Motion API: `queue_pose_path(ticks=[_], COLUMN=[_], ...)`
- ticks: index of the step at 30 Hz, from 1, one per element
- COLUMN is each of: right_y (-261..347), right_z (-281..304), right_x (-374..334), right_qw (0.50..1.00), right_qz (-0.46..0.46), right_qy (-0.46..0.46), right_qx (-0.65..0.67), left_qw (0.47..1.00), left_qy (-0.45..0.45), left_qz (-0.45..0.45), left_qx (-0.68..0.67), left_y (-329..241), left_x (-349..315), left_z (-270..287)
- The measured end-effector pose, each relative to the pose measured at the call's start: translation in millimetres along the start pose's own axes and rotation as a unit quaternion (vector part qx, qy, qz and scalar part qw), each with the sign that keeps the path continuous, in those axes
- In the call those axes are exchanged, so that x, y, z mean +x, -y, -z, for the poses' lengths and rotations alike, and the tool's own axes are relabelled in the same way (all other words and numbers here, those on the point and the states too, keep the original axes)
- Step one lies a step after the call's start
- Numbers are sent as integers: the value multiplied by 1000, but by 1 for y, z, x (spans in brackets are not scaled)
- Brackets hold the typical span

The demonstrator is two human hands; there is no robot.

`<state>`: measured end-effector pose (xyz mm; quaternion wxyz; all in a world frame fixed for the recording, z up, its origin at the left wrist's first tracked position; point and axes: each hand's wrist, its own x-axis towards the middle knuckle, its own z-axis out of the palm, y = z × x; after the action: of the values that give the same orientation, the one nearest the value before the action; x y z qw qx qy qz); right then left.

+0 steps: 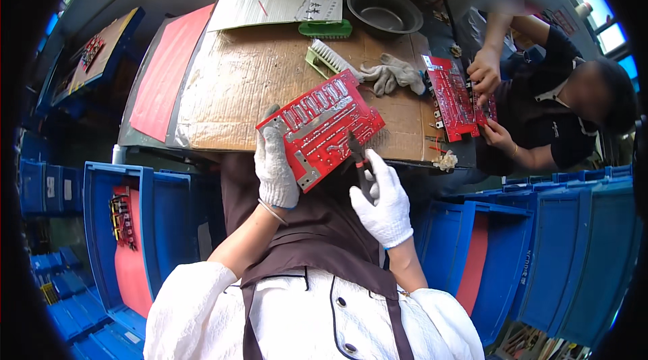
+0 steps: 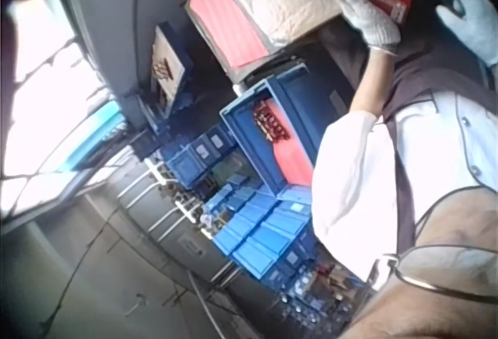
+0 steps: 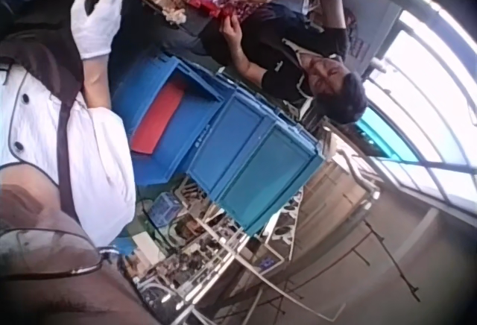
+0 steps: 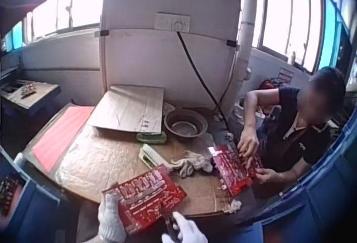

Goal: Cleaning and inspecting red printed circuit boards at an assembly station using a brush and wire cutters.

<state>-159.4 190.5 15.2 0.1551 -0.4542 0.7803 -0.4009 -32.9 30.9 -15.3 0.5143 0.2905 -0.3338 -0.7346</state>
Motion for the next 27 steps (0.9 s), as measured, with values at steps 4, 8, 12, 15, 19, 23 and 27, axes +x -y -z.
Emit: queue_pose_path(ticks=[4,8,12,15,19,23,27], right_y=[-6,1,-10,-12,-19,-15,-14], right_z=[-11,1,10,16,15,14,16], right_x=[3,12,25,45,63,63,61], right_qw=[994,975,976,959,953,951,945], right_qz=[77,73,142,190,222,213,210], right_qy=[-24,76,20,-2,14,17,16], right_qx=[-69,-194,-164,-212,-207,-222,-249], left_qw=[998,995,994,993,996,994,994], left_qy=[44,40,20,-1,-6,-13,-13], left_qz=[-28,-52,-56,-58,-49,-62,-56], left_qx=[34,76,91,100,81,94,98], left_y=[-1,1,6,8,9,9,8], left_x=[-6,-10,-10,-11,-11,-12,-10], left_z=[1,3,10,12,9,9,10])
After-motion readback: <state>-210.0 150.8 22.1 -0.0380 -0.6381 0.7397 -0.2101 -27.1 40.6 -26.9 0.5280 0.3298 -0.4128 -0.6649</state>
